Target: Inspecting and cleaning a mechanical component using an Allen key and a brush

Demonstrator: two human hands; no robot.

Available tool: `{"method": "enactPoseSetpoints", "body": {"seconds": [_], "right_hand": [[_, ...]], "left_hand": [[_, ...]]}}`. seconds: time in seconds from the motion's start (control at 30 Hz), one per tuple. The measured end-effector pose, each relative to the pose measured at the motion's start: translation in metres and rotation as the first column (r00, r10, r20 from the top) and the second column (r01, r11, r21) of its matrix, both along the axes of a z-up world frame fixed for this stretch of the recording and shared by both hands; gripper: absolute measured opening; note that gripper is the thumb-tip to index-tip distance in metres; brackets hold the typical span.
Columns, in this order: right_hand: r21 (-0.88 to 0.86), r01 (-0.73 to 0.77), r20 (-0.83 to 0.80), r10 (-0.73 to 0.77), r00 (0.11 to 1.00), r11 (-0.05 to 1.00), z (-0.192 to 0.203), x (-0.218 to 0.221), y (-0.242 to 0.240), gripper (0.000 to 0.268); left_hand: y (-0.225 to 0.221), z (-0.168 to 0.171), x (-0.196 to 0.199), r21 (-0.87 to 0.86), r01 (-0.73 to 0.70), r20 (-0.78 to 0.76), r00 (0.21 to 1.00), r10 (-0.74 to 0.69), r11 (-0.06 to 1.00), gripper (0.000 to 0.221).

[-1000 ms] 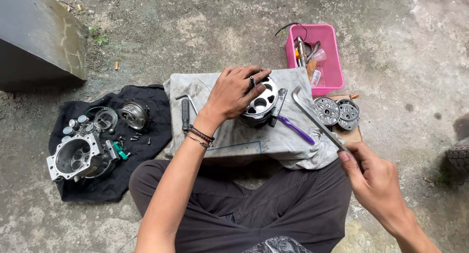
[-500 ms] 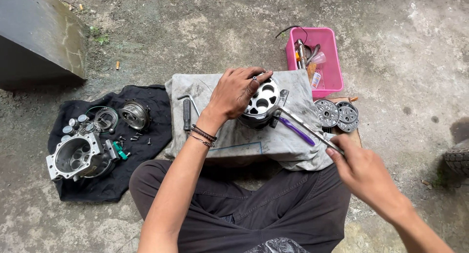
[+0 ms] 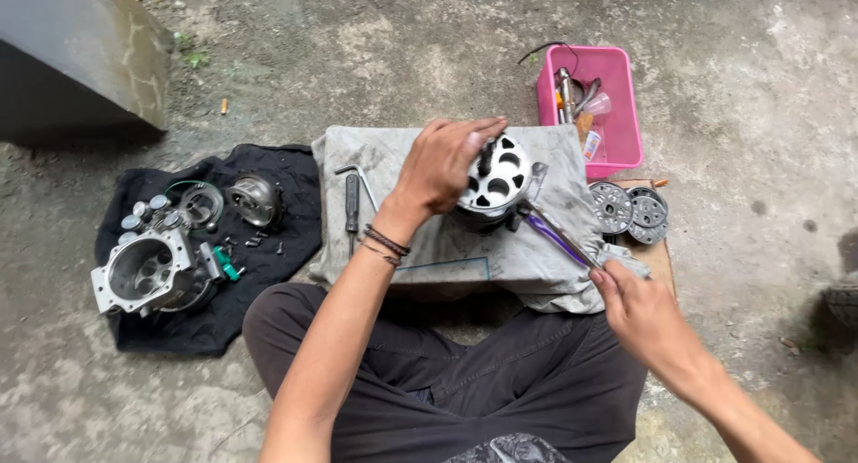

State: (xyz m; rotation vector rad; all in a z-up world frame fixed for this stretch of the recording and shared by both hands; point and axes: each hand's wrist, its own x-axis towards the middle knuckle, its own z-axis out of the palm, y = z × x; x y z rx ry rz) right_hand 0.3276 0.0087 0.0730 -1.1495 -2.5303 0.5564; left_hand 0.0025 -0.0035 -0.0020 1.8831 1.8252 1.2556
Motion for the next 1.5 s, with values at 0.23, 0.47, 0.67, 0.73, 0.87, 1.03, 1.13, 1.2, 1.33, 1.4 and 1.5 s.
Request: {"method": "enactPoseSetpoints", "body": {"seconds": [0.23,0.47,0.67,0.73,0.87,1.03,1.13,1.2,1.33,1.4,1.5], "right_hand": [[-0.374,0.032,-0.274,-0.143,0.951,0.927,0.019,0.013,0.003,0.048],[-0.353,0.094,0.003,-0.099,0.995,0.931,-0.025,0.021,0.014,0.039],[-0.385,0.245,0.358,-0.101,0.928,0.890,-0.006,0.001,0.020,0.037],[-0.366,0.146,0.159,-0.092,0.983,0.919,0.020,0.012,0.019,0.035],[-0.257,0.015,-0.386,-0.117,0.915,0.966,0.052,0.041,0.017,0.045],[-0.263,0.003,-0.390,-0.109,0.915,0.965,0.000,0.031,0.018,0.052],[-0.381,0.117,-0.266,-0.229,0.936,0.917,-0.059,0.017,0.020,0.059],[-0.452,0.195,-0.194,-0.310,0.931,0.870,-0.086,0.008,0.023,0.063],[-0.388,0.333,0.021,-0.353,0.936,0.860,-0.102,-0.010,0.030,0.052],[-0.369,0.352,0.037,-0.364,0.931,0.860,-0.099,-0.021,0.032,0.052],[-0.335,0.442,0.181,-0.403,0.897,0.832,-0.093,-0.032,0.035,0.056]], "left_hand": [[0.007,0.010,-0.003,0.075,0.042,0.002,0.999,-0.042,0.996,0.052],[-0.002,0.009,0.000,0.034,0.041,0.027,0.999,-0.042,0.999,0.054],[0.000,0.001,-0.002,0.061,0.090,-0.070,0.994,-0.086,0.994,0.061],[0.001,-0.001,-0.001,0.051,0.069,-0.104,0.993,-0.064,0.996,0.062],[0.002,0.003,-0.002,0.057,0.044,-0.145,0.989,-0.035,0.997,0.060],[0.000,-0.002,-0.004,0.043,0.095,-0.209,0.974,-0.085,0.995,0.067],[0.003,0.000,-0.004,-0.023,0.103,-0.236,0.966,-0.105,0.994,0.068],[0.006,0.000,-0.003,-0.063,0.097,-0.222,0.969,-0.109,0.993,0.069],[0.023,-0.010,-0.004,-0.222,-0.042,-0.231,0.973,-0.011,0.974,0.050],[0.028,-0.015,-0.004,-0.281,-0.077,-0.238,0.971,0.008,0.956,0.042],[0.032,-0.019,-0.003,-0.269,-0.095,-0.233,0.972,0.030,0.958,0.028]]}}
